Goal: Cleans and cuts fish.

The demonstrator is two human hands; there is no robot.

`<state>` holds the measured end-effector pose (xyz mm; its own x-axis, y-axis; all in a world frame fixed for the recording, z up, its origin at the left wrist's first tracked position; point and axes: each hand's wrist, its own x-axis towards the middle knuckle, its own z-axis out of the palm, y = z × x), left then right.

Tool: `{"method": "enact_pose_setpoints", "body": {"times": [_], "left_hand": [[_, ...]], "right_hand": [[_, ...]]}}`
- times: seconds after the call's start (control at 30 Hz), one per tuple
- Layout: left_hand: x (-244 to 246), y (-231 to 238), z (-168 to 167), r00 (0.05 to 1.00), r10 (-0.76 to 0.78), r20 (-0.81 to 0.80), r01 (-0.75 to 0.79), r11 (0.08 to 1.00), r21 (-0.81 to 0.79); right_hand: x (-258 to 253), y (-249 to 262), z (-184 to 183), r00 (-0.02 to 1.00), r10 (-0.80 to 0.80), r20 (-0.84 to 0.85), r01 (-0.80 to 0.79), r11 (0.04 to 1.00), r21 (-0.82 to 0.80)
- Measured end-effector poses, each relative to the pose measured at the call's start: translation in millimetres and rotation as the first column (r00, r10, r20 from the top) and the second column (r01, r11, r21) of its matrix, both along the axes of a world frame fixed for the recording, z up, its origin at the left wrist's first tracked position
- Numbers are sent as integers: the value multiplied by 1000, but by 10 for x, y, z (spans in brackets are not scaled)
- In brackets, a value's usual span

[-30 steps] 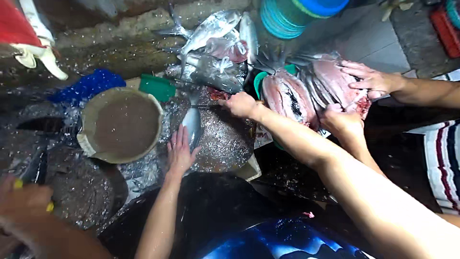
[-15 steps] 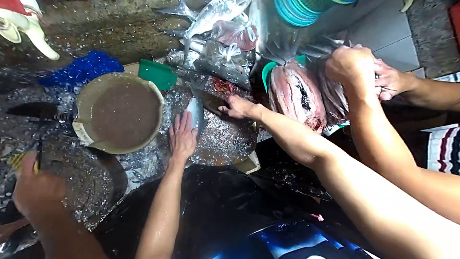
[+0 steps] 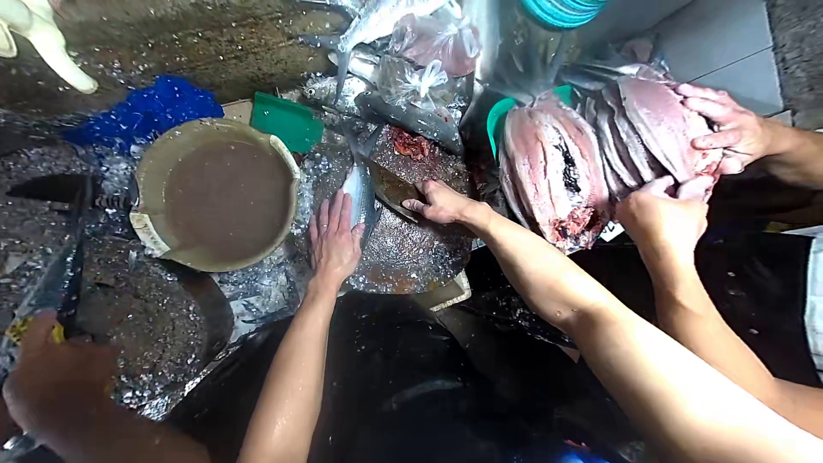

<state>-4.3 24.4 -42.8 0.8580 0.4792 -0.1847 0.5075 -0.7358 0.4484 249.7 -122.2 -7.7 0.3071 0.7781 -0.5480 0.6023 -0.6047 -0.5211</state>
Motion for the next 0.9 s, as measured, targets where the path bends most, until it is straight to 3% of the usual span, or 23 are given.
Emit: {"method": "enact_pose_setpoints", "body": {"times": [0.27, 0.5, 0.77, 0.9], "left_hand": [[11, 8, -30, 1000, 6, -6, -6, 1000, -2], [15, -3, 10, 1000, 12, -20, -12, 1000, -11], [21, 21, -38, 1000, 22, -22, -22, 999, -26], [38, 18, -23, 999, 15, -35, -16, 1000, -26]], "right_hand": [[-187, 24, -10, 980, -113, -165, 105, 993, -55], [-218, 23, 92, 958, -128, -256, 94, 986, -141], [-519, -161, 121, 951, -29, -308, -28, 984, -179], [-704, -270, 138, 951, 153, -267, -195, 971, -137]]}}
